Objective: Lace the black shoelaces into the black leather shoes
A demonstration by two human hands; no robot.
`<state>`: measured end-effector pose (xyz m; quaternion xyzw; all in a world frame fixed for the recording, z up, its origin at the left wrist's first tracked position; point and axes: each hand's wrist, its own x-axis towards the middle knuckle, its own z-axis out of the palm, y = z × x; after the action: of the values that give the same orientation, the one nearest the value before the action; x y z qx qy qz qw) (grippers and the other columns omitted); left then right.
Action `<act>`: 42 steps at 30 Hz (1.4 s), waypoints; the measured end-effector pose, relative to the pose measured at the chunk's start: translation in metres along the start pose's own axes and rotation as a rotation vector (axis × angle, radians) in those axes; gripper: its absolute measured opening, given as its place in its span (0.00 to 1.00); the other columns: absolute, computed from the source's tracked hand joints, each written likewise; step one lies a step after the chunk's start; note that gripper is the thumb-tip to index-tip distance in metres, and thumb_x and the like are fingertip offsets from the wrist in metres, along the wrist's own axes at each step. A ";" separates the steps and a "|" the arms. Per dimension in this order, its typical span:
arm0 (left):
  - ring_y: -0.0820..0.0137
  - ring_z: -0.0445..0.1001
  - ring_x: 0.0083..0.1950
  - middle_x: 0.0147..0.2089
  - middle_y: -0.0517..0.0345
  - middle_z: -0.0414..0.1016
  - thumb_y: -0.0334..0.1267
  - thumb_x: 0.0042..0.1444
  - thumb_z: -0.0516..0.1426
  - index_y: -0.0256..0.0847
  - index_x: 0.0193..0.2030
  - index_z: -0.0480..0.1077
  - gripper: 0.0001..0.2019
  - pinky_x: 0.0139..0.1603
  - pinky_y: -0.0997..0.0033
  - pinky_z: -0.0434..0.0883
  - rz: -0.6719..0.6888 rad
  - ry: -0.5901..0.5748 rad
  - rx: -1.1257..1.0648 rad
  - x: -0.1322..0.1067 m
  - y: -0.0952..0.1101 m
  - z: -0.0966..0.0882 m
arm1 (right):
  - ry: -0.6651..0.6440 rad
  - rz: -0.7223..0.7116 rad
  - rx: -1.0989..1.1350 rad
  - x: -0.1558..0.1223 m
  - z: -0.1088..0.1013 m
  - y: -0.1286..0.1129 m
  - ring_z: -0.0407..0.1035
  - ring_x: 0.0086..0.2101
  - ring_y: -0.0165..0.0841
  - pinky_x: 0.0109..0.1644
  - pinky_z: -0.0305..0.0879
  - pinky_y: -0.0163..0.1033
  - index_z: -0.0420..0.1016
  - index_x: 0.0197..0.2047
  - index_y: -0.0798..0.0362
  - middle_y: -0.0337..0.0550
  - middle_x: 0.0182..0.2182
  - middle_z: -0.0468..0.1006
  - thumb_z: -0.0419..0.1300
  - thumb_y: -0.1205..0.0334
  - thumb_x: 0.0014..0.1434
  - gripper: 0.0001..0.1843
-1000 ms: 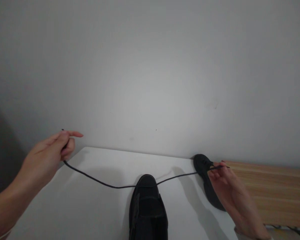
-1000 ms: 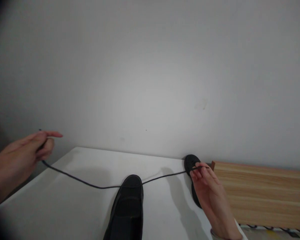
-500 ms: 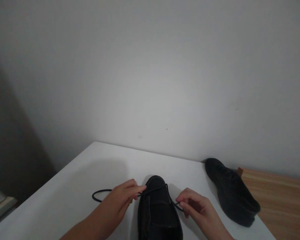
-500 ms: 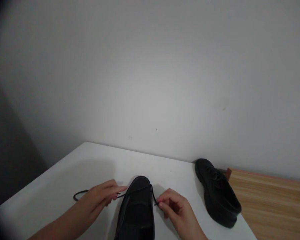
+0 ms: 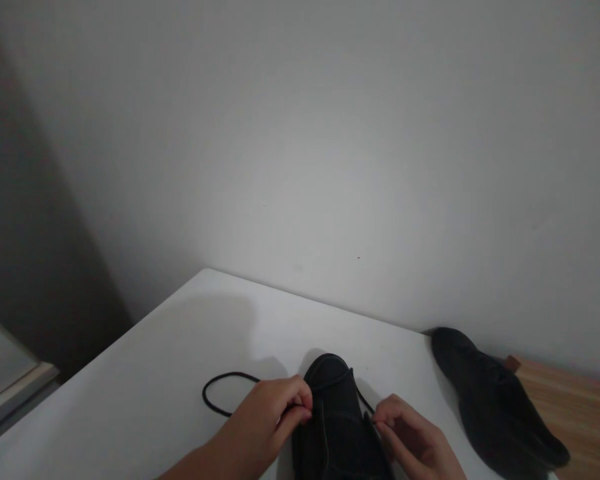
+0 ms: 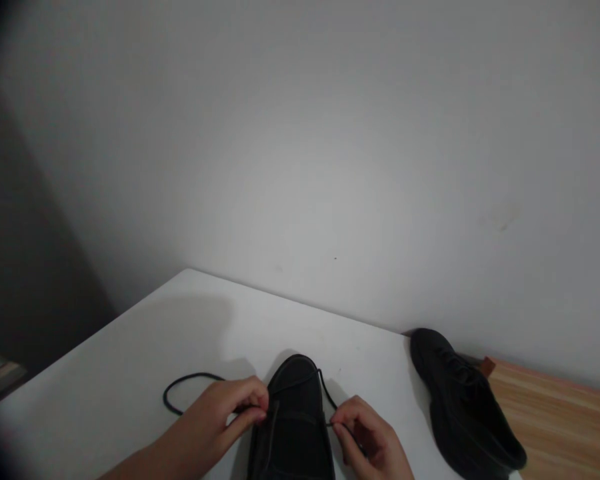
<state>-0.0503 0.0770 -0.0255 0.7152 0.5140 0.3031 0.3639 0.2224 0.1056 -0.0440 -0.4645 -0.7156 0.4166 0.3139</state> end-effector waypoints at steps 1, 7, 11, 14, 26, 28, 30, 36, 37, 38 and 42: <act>0.70 0.70 0.34 0.31 0.61 0.74 0.29 0.59 0.54 0.41 0.34 0.69 0.05 0.37 0.73 0.61 0.009 0.003 -0.013 0.000 -0.001 0.001 | 0.005 -0.007 -0.010 0.000 0.000 -0.001 0.69 0.30 0.33 0.33 0.68 0.35 0.75 0.33 0.51 0.41 0.29 0.72 0.57 0.48 0.63 0.16; 0.69 0.70 0.35 0.32 0.61 0.73 0.27 0.59 0.54 0.41 0.35 0.69 0.06 0.38 0.72 0.62 0.020 0.036 -0.041 0.000 -0.003 0.007 | 0.072 -0.081 -0.091 0.001 0.003 -0.012 0.71 0.29 0.34 0.33 0.70 0.34 0.74 0.31 0.50 0.42 0.27 0.73 0.57 0.48 0.62 0.16; 0.66 0.71 0.41 0.37 0.57 0.73 0.27 0.59 0.55 0.40 0.35 0.70 0.06 0.43 0.69 0.64 0.038 0.075 -0.042 0.000 -0.001 0.007 | 0.039 -0.095 -0.119 -0.002 0.000 -0.012 0.73 0.32 0.34 0.36 0.71 0.34 0.73 0.32 0.50 0.42 0.29 0.74 0.56 0.50 0.63 0.14; 0.64 0.70 0.46 0.41 0.54 0.72 0.27 0.59 0.56 0.40 0.34 0.72 0.06 0.47 0.67 0.65 0.068 0.110 -0.033 0.000 0.001 0.005 | 0.004 -0.079 -0.123 -0.006 -0.001 -0.011 0.73 0.34 0.34 0.39 0.71 0.35 0.73 0.34 0.49 0.42 0.31 0.75 0.55 0.52 0.65 0.13; 0.68 0.74 0.35 0.32 0.57 0.78 0.27 0.53 0.59 0.39 0.31 0.77 0.06 0.39 0.72 0.65 -0.028 0.085 -0.020 0.001 0.005 0.002 | -0.011 -0.100 -0.219 -0.010 0.004 -0.011 0.70 0.34 0.35 0.38 0.67 0.38 0.70 0.34 0.52 0.43 0.31 0.73 0.50 0.52 0.67 0.16; 0.68 0.74 0.36 0.33 0.57 0.78 0.27 0.53 0.58 0.39 0.33 0.77 0.06 0.39 0.72 0.66 -0.034 0.081 -0.019 0.001 0.007 0.002 | 0.006 -0.096 -0.211 -0.010 0.005 -0.014 0.70 0.33 0.36 0.37 0.66 0.39 0.70 0.33 0.52 0.44 0.31 0.72 0.49 0.52 0.66 0.16; 0.68 0.75 0.36 0.34 0.58 0.79 0.28 0.53 0.57 0.40 0.35 0.76 0.07 0.39 0.73 0.66 -0.042 0.066 -0.023 0.002 0.010 0.001 | 0.024 -0.080 -0.188 -0.011 0.007 -0.016 0.69 0.34 0.36 0.38 0.65 0.40 0.69 0.33 0.53 0.44 0.31 0.72 0.49 0.51 0.66 0.17; 0.67 0.75 0.39 0.37 0.57 0.78 0.29 0.55 0.54 0.44 0.43 0.76 0.13 0.43 0.70 0.67 0.010 0.008 0.082 0.005 0.009 -0.002 | 0.076 -0.031 -0.086 -0.011 0.012 -0.012 0.66 0.33 0.35 0.37 0.62 0.40 0.69 0.33 0.53 0.42 0.30 0.70 0.52 0.53 0.63 0.13; 0.66 0.75 0.39 0.37 0.57 0.78 0.30 0.57 0.54 0.45 0.45 0.76 0.13 0.43 0.69 0.67 0.036 -0.001 0.114 0.005 0.008 -0.002 | 0.085 -0.036 -0.072 -0.010 0.012 -0.011 0.65 0.32 0.35 0.37 0.61 0.40 0.69 0.33 0.53 0.41 0.29 0.69 0.52 0.55 0.63 0.12; 0.66 0.75 0.39 0.37 0.56 0.77 0.30 0.58 0.53 0.45 0.46 0.76 0.14 0.43 0.69 0.67 0.061 -0.017 0.147 0.006 0.007 -0.002 | 0.092 -0.042 -0.062 -0.009 0.013 -0.011 0.65 0.32 0.34 0.36 0.61 0.39 0.69 0.33 0.53 0.41 0.29 0.69 0.53 0.57 0.62 0.11; 0.66 0.74 0.39 0.38 0.55 0.74 0.32 0.63 0.47 0.46 0.47 0.75 0.16 0.42 0.68 0.68 0.107 -0.098 0.262 0.008 0.014 -0.004 | 0.098 -0.076 -0.060 -0.008 0.012 -0.016 0.64 0.31 0.33 0.35 0.59 0.38 0.70 0.32 0.53 0.40 0.29 0.69 0.54 0.64 0.59 0.06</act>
<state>-0.0441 0.0831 -0.0111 0.7968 0.4919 0.2169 0.2757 0.2090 0.0909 -0.0358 -0.4662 -0.7285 0.3596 0.3501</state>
